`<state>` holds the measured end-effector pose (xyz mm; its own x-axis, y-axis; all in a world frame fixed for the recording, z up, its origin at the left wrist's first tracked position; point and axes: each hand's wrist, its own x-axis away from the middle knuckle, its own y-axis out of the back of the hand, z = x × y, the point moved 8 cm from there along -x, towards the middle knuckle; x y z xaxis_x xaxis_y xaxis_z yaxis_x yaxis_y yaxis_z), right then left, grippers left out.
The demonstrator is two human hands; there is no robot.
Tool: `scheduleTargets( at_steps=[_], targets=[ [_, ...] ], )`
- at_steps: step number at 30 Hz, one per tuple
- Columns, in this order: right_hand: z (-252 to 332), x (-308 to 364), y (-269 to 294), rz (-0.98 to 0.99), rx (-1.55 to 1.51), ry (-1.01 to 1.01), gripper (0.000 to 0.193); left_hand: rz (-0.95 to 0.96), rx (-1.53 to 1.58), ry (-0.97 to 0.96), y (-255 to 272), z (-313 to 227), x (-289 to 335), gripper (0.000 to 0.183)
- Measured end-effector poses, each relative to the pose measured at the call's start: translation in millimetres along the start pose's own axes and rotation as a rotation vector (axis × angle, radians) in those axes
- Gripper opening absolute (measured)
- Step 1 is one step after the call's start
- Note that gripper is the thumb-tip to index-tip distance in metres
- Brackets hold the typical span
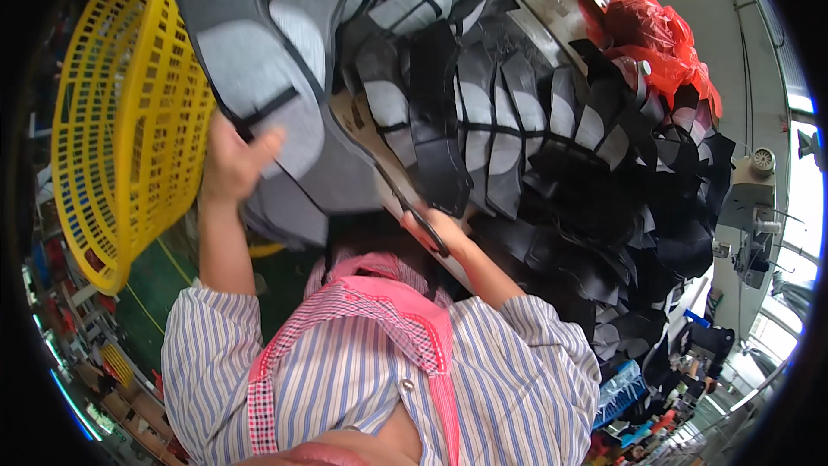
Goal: Cutting shoe components from material using scissors.
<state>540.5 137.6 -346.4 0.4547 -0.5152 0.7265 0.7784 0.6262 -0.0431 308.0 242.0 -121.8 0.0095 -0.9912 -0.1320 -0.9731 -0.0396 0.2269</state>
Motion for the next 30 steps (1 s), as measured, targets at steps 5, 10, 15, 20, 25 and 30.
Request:
scheduleTargets(
  at_steps=[5,10,15,20,25,30],
  targets=[
    [20,14,-15,0.036,-0.284,0.071,0.032,0.24,0.14,-0.116,38,16,-147,0.068],
    [65,34,-20,0.105,-0.386,0.244,0.037,-0.21,-1.048,-0.123,59,142,-222,0.064],
    [105,63,5,0.012,-0.591,0.518,0.058,-0.36,-1.046,-0.844,-40,55,-136,0.036],
    [75,23,24,-0.135,-0.611,0.339,0.058,-0.072,-0.202,0.26,-97,183,4,0.068],
    [35,8,-9,-0.062,-0.551,0.135,0.04,-0.28,0.115,0.462,-113,213,29,0.068],
    [12,-4,-1,-0.32,-0.131,0.109,0.044,-0.208,-0.268,0.168,-110,147,21,0.046]
  ],
)
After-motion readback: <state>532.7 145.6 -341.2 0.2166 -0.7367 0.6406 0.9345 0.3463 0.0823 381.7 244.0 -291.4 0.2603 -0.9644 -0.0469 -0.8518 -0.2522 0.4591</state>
